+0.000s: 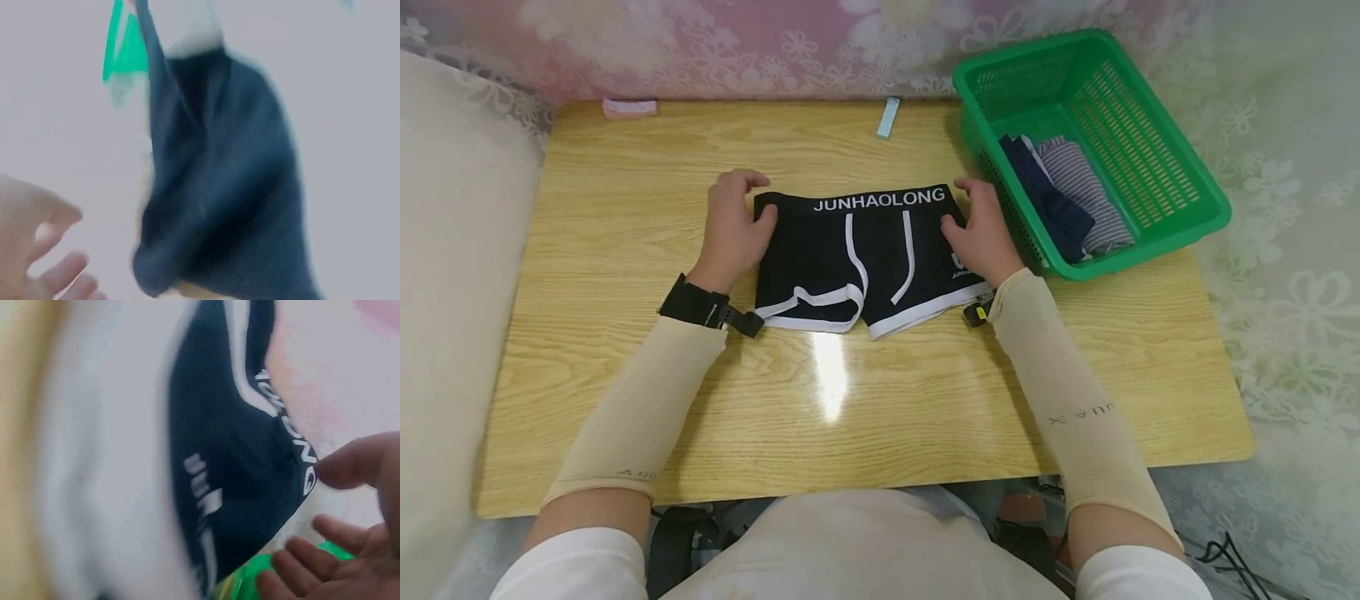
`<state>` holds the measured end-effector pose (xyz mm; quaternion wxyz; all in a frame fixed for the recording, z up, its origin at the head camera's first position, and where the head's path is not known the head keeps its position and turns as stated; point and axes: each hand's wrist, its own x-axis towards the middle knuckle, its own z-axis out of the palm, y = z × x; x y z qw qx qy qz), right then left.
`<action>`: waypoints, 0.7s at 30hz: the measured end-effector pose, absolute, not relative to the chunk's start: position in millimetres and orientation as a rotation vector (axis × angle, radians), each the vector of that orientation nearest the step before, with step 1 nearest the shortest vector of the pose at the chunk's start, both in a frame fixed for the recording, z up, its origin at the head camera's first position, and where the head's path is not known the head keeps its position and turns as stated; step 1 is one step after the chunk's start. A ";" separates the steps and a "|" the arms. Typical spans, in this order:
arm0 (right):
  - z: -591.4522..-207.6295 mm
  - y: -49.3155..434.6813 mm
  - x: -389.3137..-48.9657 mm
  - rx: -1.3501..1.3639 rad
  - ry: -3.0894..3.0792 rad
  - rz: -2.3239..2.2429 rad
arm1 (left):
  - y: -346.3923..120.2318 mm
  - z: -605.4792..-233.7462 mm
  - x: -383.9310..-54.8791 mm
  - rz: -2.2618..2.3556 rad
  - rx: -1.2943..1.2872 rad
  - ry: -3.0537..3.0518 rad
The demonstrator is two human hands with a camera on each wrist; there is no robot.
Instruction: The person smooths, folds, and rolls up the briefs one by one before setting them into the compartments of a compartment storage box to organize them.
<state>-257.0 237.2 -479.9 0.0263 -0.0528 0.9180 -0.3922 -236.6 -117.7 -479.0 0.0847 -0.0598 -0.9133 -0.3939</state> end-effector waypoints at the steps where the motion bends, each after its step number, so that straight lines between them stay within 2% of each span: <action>1: -480.4 239.1 -252.9 -0.145 2.839 -1.154 | -114.7 -475.2 -229.3 -1.112 -0.259 -2.776; 4: -482.9 244.4 -239.8 -0.071 2.877 -0.942 | -108.1 -466.1 -204.3 -0.902 -0.351 -2.976; 9: -479.6 249.8 -219.4 0.008 2.844 -0.572 | -120.6 -461.0 -174.0 -0.598 -0.002 -3.336; 11: -476.1 252.4 -214.5 -0.015 2.803 -0.511 | -129.4 -459.7 -170.8 -0.572 0.050 -3.442; 21: -471.0 265.3 -210.0 -0.107 2.725 -0.563 | -155.4 -451.5 -172.3 -0.681 -0.094 -3.572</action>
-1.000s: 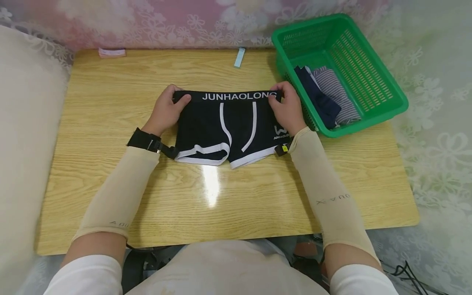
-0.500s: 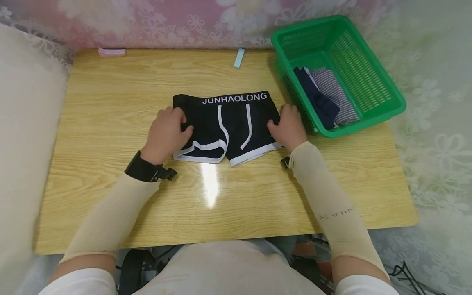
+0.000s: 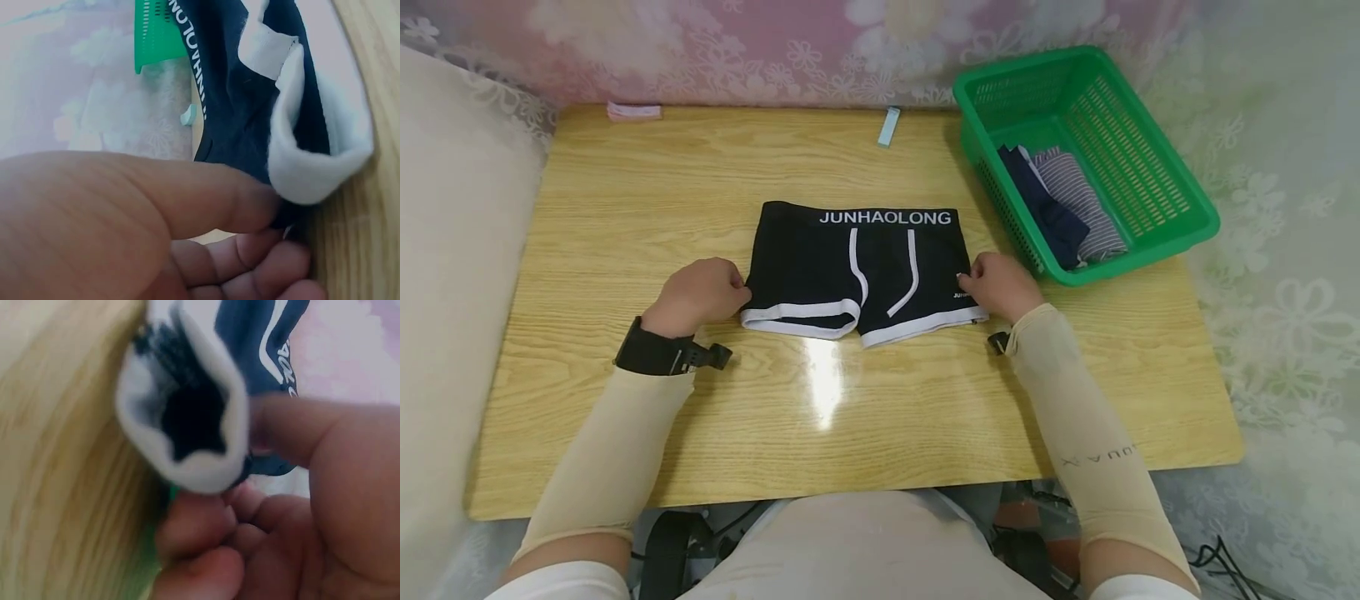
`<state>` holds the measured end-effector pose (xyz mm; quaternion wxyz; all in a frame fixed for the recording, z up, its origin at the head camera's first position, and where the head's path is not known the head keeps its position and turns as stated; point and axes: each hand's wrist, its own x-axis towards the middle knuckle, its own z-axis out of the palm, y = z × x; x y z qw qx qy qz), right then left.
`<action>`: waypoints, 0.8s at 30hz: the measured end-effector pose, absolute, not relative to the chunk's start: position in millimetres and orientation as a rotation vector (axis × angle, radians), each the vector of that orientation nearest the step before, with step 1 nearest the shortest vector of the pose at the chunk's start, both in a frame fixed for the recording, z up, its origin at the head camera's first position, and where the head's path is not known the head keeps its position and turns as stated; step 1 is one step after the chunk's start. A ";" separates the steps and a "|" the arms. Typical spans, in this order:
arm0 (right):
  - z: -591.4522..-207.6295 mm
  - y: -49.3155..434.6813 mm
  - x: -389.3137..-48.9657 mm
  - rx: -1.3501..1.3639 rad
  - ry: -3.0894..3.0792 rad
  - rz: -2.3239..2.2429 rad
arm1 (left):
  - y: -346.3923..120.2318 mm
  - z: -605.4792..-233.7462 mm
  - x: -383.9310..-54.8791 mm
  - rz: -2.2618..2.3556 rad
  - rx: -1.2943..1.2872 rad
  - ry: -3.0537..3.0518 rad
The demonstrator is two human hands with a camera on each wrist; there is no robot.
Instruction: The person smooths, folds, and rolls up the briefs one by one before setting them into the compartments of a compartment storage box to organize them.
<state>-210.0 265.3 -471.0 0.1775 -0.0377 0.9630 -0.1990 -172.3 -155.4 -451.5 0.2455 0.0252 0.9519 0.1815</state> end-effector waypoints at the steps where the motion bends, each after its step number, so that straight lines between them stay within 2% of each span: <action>1: -471.8 266.1 -210.5 -0.095 2.740 -0.579 | -155.8 -451.1 -172.4 0.489 0.070 2.587; 15: -461.8 256.1 -207.5 0.040 2.911 -0.648 | -160.0 -448.6 -182.0 0.631 0.059 2.657; 19: -444.9 231.6 -198.6 -0.031 2.999 -0.689 | -158.8 -442.4 -191.9 0.756 0.049 2.776; 24: -424.1 185.8 -180.0 -0.292 3.015 -0.678 | -155.3 -440.8 -208.0 0.904 0.094 2.889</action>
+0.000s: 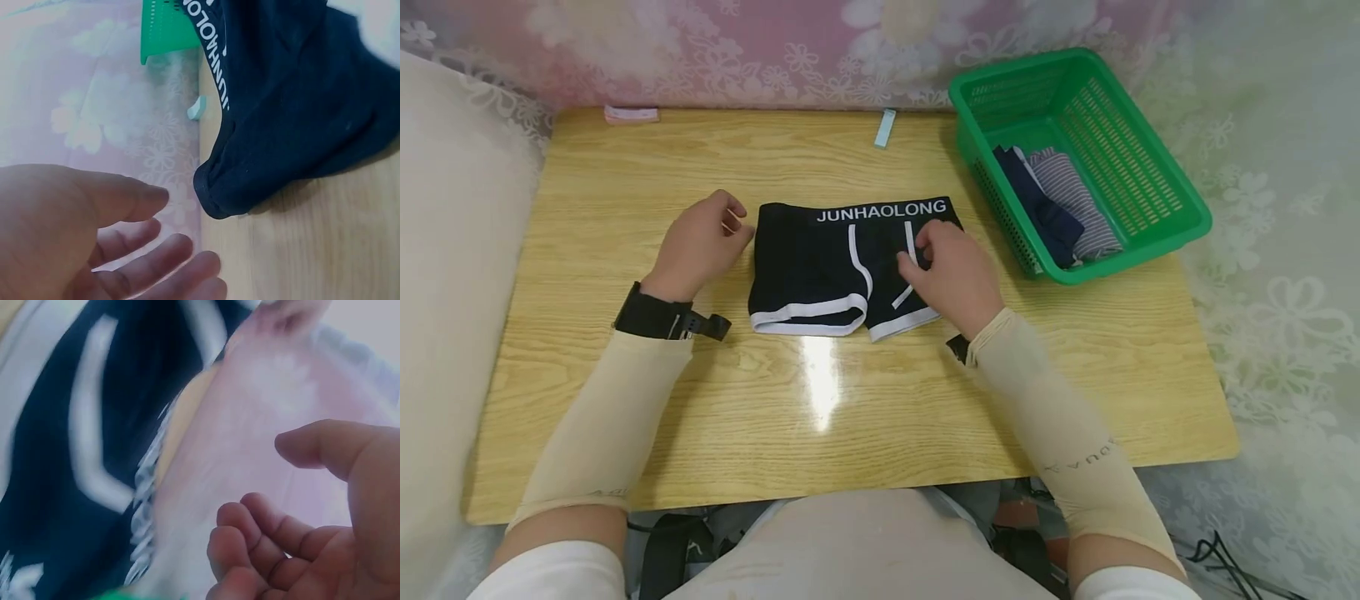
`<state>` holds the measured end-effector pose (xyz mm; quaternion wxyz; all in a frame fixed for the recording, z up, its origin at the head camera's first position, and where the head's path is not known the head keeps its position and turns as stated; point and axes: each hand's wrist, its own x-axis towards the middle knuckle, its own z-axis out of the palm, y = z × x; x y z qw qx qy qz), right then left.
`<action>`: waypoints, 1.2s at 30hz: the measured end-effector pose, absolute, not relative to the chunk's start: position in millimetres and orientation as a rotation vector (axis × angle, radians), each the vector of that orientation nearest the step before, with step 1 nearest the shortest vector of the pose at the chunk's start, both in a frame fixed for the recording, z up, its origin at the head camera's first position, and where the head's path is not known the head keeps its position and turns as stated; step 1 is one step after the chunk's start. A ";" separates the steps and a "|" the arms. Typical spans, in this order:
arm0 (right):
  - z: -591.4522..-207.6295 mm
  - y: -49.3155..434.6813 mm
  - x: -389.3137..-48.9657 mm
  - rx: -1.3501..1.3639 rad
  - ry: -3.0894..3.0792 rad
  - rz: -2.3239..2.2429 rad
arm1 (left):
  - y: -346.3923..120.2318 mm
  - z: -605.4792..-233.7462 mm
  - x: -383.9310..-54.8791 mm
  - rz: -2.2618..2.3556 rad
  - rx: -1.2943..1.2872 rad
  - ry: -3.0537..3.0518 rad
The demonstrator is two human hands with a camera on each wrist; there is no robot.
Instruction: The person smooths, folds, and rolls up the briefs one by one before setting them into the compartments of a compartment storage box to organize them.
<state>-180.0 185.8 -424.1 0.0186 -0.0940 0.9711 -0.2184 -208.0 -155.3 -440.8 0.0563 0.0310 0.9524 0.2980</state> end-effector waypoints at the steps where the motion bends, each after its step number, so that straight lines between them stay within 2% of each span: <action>1: -422.2 175.8 -176.6 -0.357 3.009 -0.666 | -155.0 -441.2 -211.3 0.915 0.100 2.896; 11: -426.1 73.9 -146.5 -0.951 2.944 -0.430 | -155.7 -453.8 -234.7 0.846 -0.115 2.860; 17: -457.1 22.1 -143.5 -1.075 2.834 -0.178 | -156.8 -468.0 -244.1 0.851 -0.118 2.811; 22: -475.3 9.9 -145.4 -1.052 2.811 -0.056 | -157.5 -475.8 -252.6 0.883 -0.057 2.764; 36: -478.9 10.9 -139.8 -1.078 2.834 -0.032 | -160.5 -475.9 -257.8 0.886 -0.022 2.690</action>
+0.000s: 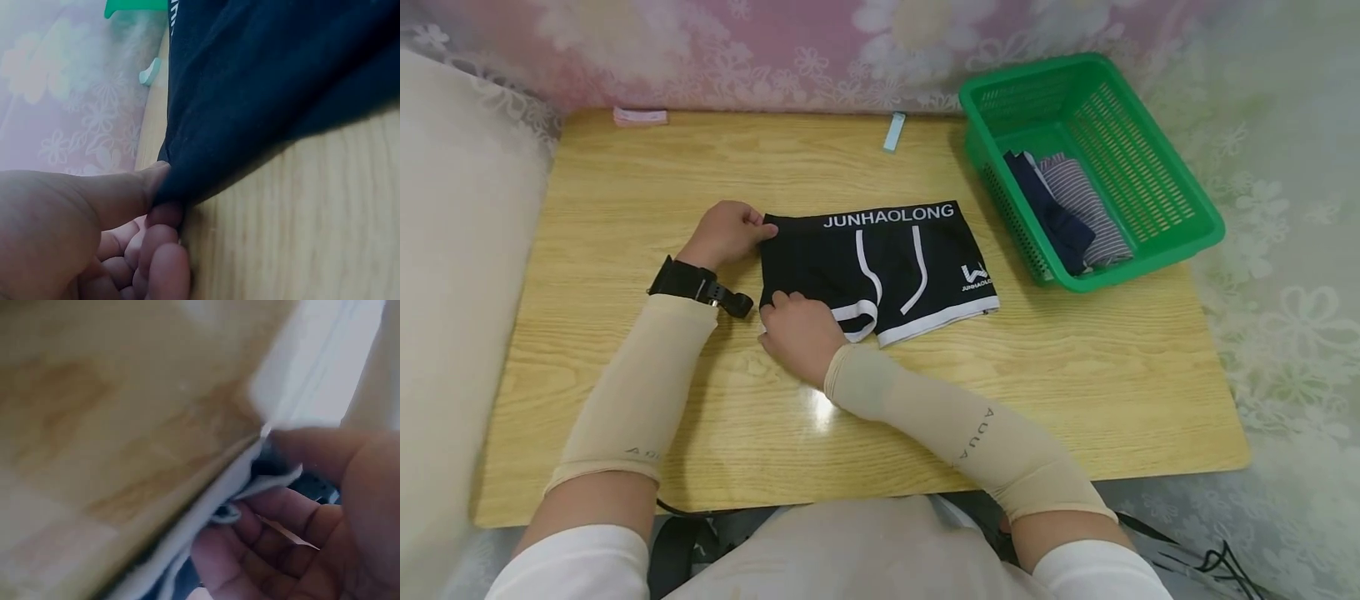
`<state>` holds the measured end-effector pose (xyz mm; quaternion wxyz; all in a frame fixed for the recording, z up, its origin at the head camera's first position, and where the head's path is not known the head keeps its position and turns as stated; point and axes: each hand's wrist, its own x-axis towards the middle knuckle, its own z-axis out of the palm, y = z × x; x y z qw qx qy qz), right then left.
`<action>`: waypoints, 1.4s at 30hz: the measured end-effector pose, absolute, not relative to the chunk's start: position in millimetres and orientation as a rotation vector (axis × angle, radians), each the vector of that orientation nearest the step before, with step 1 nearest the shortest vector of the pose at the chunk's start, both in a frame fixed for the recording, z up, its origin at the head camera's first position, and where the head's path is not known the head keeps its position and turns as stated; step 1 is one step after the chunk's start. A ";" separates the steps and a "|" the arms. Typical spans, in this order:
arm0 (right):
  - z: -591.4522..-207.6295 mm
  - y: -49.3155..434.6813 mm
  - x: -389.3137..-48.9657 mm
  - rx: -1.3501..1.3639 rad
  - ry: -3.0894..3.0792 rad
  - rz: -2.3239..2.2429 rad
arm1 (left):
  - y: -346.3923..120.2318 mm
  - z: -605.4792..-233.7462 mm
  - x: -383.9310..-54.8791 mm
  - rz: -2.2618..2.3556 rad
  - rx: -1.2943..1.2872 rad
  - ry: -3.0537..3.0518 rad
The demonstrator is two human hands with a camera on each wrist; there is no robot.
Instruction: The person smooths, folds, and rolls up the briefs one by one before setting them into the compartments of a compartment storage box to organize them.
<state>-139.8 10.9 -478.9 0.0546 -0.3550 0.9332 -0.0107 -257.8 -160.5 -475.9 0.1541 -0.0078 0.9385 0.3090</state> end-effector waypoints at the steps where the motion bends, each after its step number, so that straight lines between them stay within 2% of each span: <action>1: -479.9 11.7 -140.3 -1.074 2.842 -0.038 | -159.9 -476.2 -257.6 0.886 -0.025 2.689; 12: -483.0 18.2 -145.3 -1.093 2.831 -0.163 | -160.8 -478.8 -259.1 0.875 -0.012 2.699; 22: -453.0 66.9 -147.0 -0.984 2.811 -0.783 | -155.4 -467.6 -257.8 1.115 -0.045 2.642; 30: -445.7 111.2 -147.1 -0.834 2.792 -1.234 | -118.0 -438.1 -260.7 1.726 -0.054 2.414; 42: -441.9 187.8 -141.6 -0.532 2.856 -1.542 | -62.0 -403.6 -264.1 1.808 0.088 2.298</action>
